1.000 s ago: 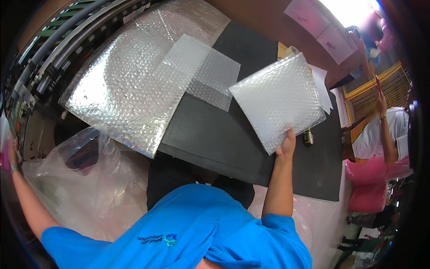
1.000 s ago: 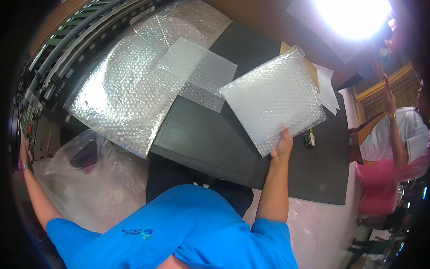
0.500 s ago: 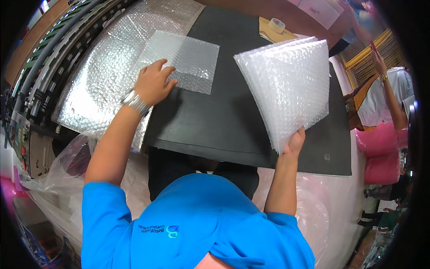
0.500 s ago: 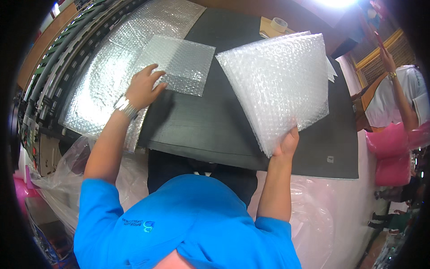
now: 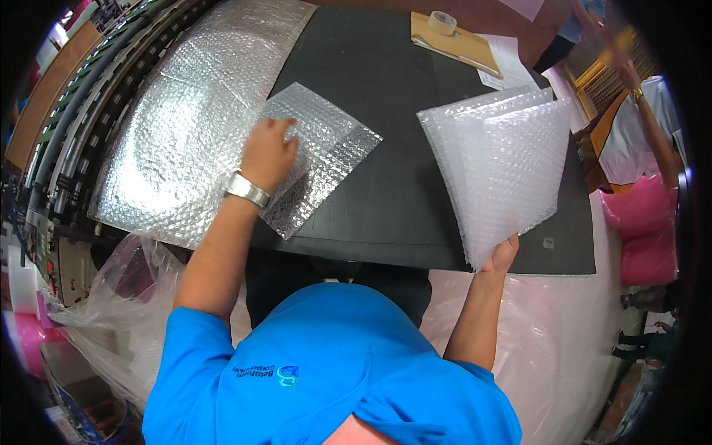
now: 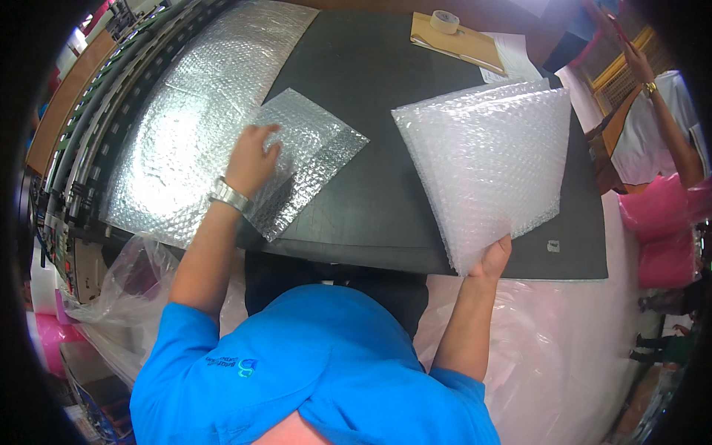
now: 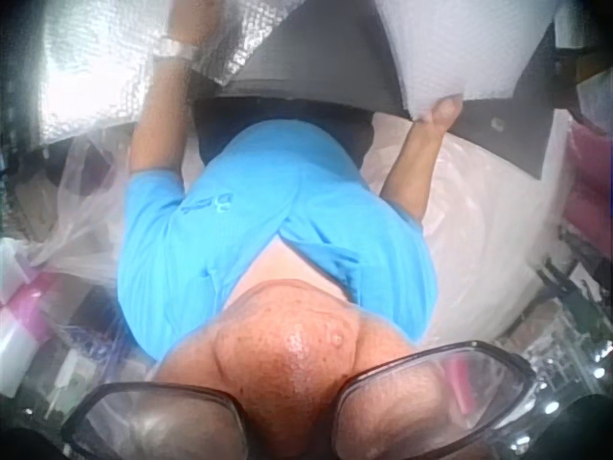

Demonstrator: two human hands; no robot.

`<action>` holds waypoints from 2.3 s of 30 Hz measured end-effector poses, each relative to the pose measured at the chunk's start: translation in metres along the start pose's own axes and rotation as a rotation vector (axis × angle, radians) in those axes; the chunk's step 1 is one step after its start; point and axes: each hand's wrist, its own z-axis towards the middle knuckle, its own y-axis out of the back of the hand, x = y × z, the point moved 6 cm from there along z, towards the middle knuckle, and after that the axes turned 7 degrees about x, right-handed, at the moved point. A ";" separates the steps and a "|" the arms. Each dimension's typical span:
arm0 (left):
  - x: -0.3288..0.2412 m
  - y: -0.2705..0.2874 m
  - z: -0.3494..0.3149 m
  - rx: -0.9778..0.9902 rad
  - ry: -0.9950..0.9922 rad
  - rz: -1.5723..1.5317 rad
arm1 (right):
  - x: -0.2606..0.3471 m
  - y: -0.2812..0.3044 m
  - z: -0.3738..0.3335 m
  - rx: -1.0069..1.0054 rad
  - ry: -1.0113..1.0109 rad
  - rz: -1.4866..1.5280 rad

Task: The person measures and stacks bubble wrap sheets on a table using a tape measure. They repeatedly measure the dimensions of individual sheets, stack them, and place them into a plastic bag.

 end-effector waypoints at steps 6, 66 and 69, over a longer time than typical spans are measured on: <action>0.079 0.002 0.002 0.003 0.321 0.483 | -0.009 0.002 0.000 -0.020 -0.039 0.034; -0.017 -0.031 -0.019 0.290 -0.094 0.177 | -0.042 -0.026 0.022 0.078 -0.125 0.188; -0.006 -0.002 -0.007 0.129 -0.002 0.027 | -0.041 -0.030 0.020 -0.037 -0.120 0.061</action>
